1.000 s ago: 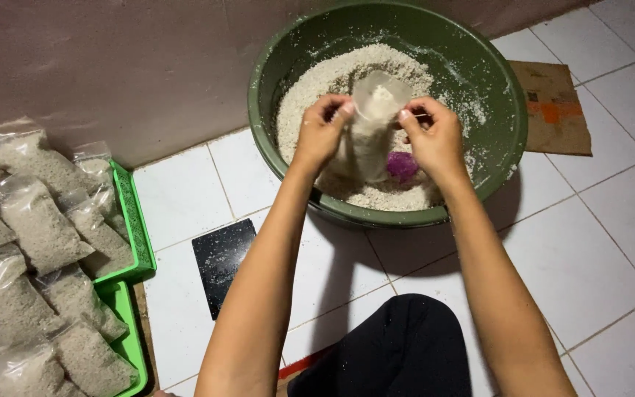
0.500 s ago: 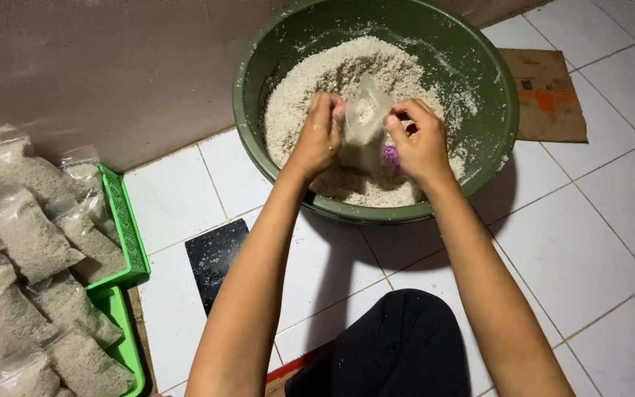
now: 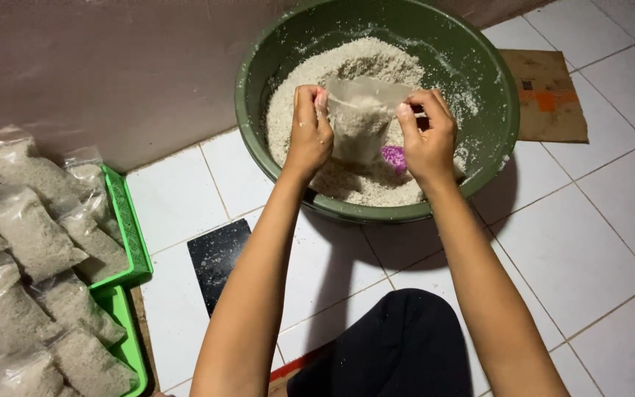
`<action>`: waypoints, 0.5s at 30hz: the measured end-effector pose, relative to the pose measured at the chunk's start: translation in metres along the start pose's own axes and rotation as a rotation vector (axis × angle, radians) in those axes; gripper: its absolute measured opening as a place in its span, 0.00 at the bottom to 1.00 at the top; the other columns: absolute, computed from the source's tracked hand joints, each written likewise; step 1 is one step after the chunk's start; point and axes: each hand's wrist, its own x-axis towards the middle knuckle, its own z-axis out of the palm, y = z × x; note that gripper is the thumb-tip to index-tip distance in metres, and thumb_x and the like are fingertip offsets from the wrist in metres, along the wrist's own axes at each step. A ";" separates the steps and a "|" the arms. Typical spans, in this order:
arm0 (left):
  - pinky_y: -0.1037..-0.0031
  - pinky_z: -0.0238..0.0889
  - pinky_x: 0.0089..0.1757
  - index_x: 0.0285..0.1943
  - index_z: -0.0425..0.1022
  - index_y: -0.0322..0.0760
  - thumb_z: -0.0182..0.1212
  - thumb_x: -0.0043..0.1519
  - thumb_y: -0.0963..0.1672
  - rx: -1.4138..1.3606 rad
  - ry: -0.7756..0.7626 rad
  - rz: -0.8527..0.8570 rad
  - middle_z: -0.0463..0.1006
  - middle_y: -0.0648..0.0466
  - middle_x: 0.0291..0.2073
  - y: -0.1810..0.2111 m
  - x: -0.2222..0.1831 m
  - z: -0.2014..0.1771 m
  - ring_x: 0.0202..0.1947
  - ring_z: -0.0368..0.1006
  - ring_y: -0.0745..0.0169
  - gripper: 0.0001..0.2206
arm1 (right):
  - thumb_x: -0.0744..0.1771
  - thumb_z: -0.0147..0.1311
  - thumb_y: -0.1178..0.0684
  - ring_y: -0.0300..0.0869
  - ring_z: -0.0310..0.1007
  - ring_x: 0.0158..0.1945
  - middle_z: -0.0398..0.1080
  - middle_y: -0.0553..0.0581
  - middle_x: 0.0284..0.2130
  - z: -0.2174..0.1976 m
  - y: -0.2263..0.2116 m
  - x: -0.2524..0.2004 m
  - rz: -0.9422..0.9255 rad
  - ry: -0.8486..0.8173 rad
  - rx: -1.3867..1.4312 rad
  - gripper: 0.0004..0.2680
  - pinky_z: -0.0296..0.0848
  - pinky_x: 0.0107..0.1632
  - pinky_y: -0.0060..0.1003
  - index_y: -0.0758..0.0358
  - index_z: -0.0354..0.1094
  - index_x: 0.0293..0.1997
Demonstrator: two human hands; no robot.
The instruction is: Packaging a white powdery substance into small plastic bags, weighing them on a digital scale, and organizing them in trays.
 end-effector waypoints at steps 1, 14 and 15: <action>0.62 0.61 0.45 0.44 0.62 0.33 0.40 0.70 0.41 0.001 0.002 -0.003 0.62 0.46 0.33 0.001 -0.001 0.000 0.36 0.65 0.45 0.06 | 0.70 0.50 0.60 0.57 0.71 0.39 0.68 0.65 0.34 -0.001 -0.005 0.000 0.001 -0.003 0.001 0.03 0.70 0.42 0.47 0.68 0.66 0.39; 0.69 0.69 0.35 0.43 0.62 0.34 0.40 0.71 0.44 -0.034 0.084 0.007 0.62 0.47 0.31 0.054 -0.002 -0.028 0.34 0.68 0.50 0.08 | 0.70 0.48 0.65 0.47 0.70 0.32 0.65 0.64 0.35 -0.011 -0.067 0.020 -0.014 -0.036 0.242 0.03 0.73 0.26 0.37 0.70 0.65 0.39; 0.70 0.69 0.34 0.42 0.62 0.34 0.39 0.71 0.44 -0.039 0.120 0.018 0.62 0.47 0.31 0.062 -0.001 -0.035 0.34 0.68 0.50 0.09 | 0.70 0.48 0.65 0.48 0.71 0.31 0.65 0.63 0.35 -0.013 -0.081 0.025 -0.039 -0.066 0.247 0.03 0.74 0.25 0.37 0.70 0.66 0.39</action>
